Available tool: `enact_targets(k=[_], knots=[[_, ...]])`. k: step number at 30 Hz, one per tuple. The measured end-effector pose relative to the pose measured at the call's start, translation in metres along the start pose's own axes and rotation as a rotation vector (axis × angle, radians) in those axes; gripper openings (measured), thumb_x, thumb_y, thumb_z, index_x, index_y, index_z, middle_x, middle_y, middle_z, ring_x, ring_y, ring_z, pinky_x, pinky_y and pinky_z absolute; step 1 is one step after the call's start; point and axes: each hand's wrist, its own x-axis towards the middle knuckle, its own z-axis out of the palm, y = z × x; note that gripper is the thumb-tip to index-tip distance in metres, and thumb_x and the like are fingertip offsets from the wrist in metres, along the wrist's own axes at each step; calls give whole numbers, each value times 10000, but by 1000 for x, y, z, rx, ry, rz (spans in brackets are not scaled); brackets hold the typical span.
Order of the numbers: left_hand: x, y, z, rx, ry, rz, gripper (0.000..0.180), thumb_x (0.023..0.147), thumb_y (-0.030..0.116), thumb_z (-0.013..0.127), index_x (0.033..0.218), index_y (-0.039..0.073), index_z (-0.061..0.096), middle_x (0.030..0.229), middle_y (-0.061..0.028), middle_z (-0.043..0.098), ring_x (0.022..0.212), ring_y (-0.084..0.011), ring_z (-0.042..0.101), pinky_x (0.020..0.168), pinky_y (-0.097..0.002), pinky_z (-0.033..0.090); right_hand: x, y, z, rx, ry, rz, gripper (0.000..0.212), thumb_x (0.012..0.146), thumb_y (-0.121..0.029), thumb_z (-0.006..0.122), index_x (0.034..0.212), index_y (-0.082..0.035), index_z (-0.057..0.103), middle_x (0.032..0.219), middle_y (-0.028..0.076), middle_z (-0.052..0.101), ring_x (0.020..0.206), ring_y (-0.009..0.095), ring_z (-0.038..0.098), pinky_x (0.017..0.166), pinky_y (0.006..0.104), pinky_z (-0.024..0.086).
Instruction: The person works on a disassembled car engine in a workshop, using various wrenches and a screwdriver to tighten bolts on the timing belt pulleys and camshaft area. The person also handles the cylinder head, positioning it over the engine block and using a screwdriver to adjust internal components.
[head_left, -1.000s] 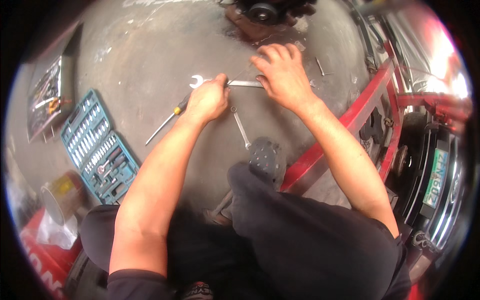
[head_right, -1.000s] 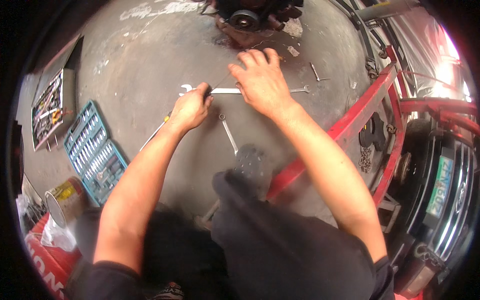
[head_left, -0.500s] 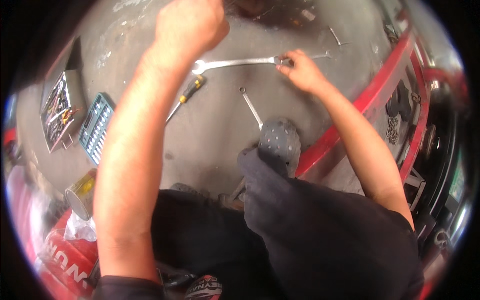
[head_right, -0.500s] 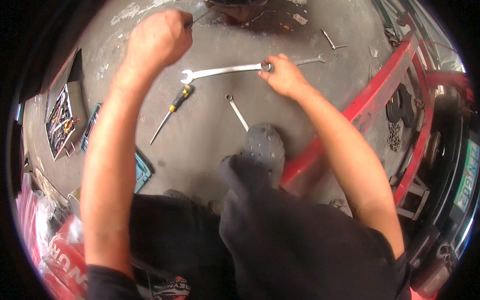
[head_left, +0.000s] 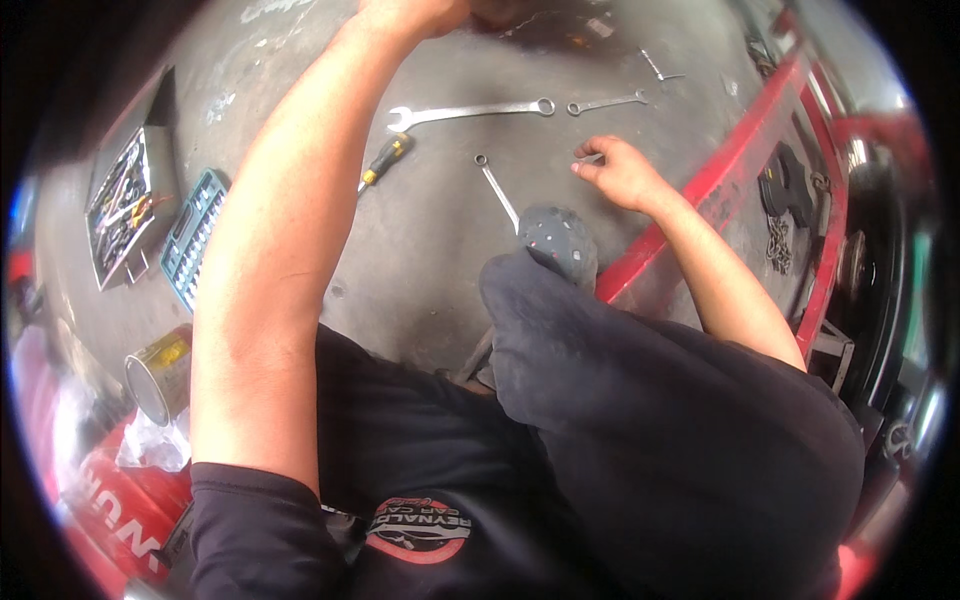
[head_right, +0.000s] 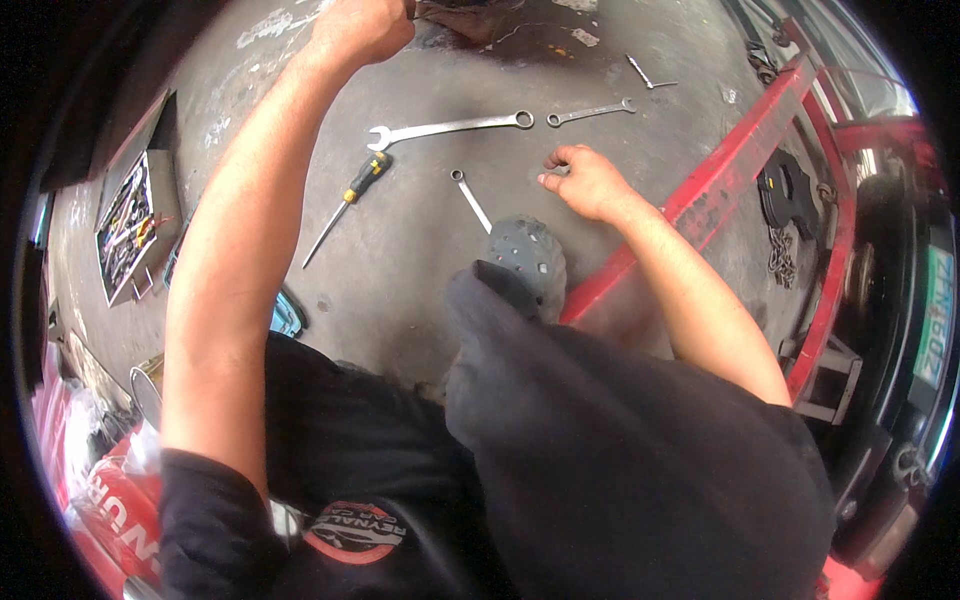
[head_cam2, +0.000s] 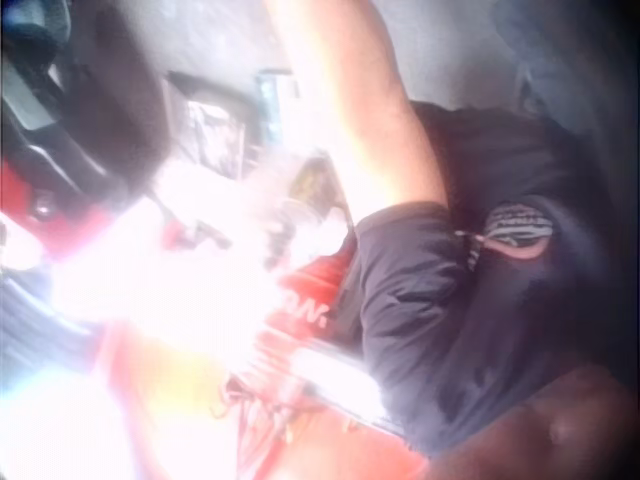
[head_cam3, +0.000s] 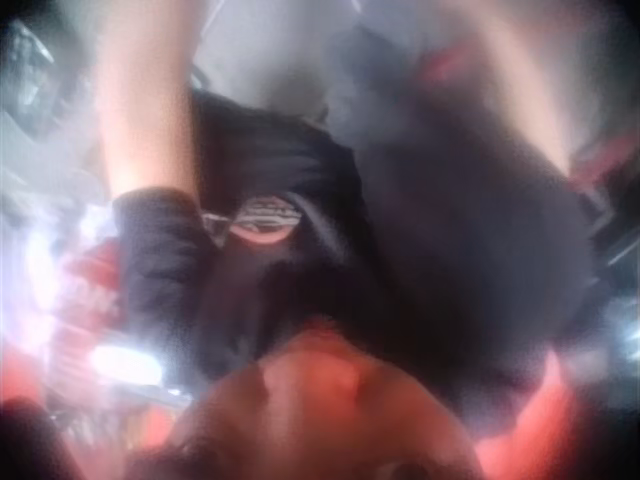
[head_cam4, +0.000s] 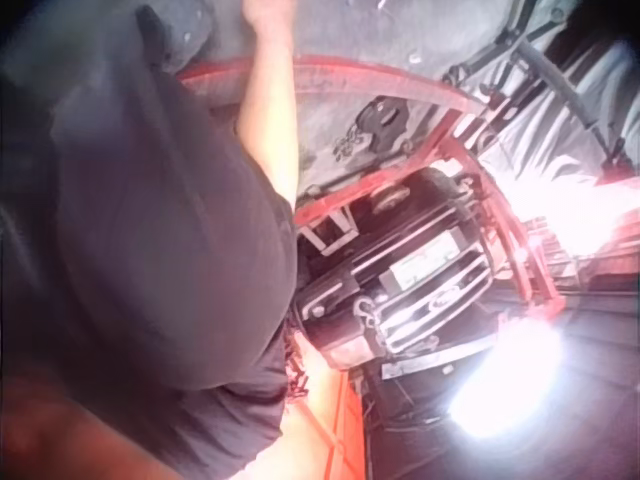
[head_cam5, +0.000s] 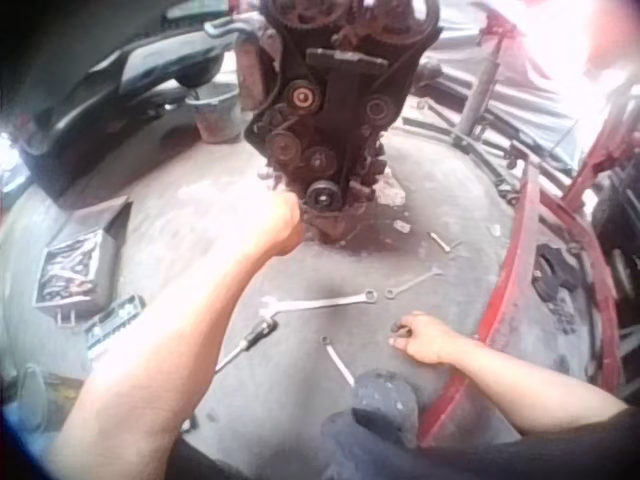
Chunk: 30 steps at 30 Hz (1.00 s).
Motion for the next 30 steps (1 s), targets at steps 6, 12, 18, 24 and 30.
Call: enact_targets(k=[6,12,18,24,30], knots=[[8,0,2,-37,7,8,234,827,133,589,944,10,750,966,-267,729,897,-421,719,810,-510,564,-17,6,15,94,-23,38,434,908,-333,723,1233,-47,687,1301,213,646,1217,357,625,1032,424,494],[11,-5,4,-54,20,5,232,832,148,591,925,4,747,944,-269,728,875,-428,720,797,-512,565,-17,-2,23,94,-35,63,428,912,-336,714,1243,-66,687,1321,205,638,1234,367,613,1038,436,490],[15,-5,7,-79,-17,10,236,839,163,591,912,-1,744,928,-273,726,855,-435,721,791,-516,566,-16,14,29,108,-27,37,428,916,-332,709,1250,-65,686,1331,214,629,1235,370,610,1042,440,488],[15,-7,29,-114,16,2,251,847,182,596,933,-6,740,957,-274,724,876,-450,716,813,-535,557,-18,24,35,107,-41,92,420,912,-320,710,1230,-46,691,1316,222,635,1225,377,614,1034,441,493],[6,1,13,-93,89,45,252,862,196,582,934,20,748,911,-266,724,881,-439,713,818,-526,556,-23,37,41,91,-45,78,399,913,-316,703,1209,-48,699,1292,228,643,1218,381,616,1030,438,495]])
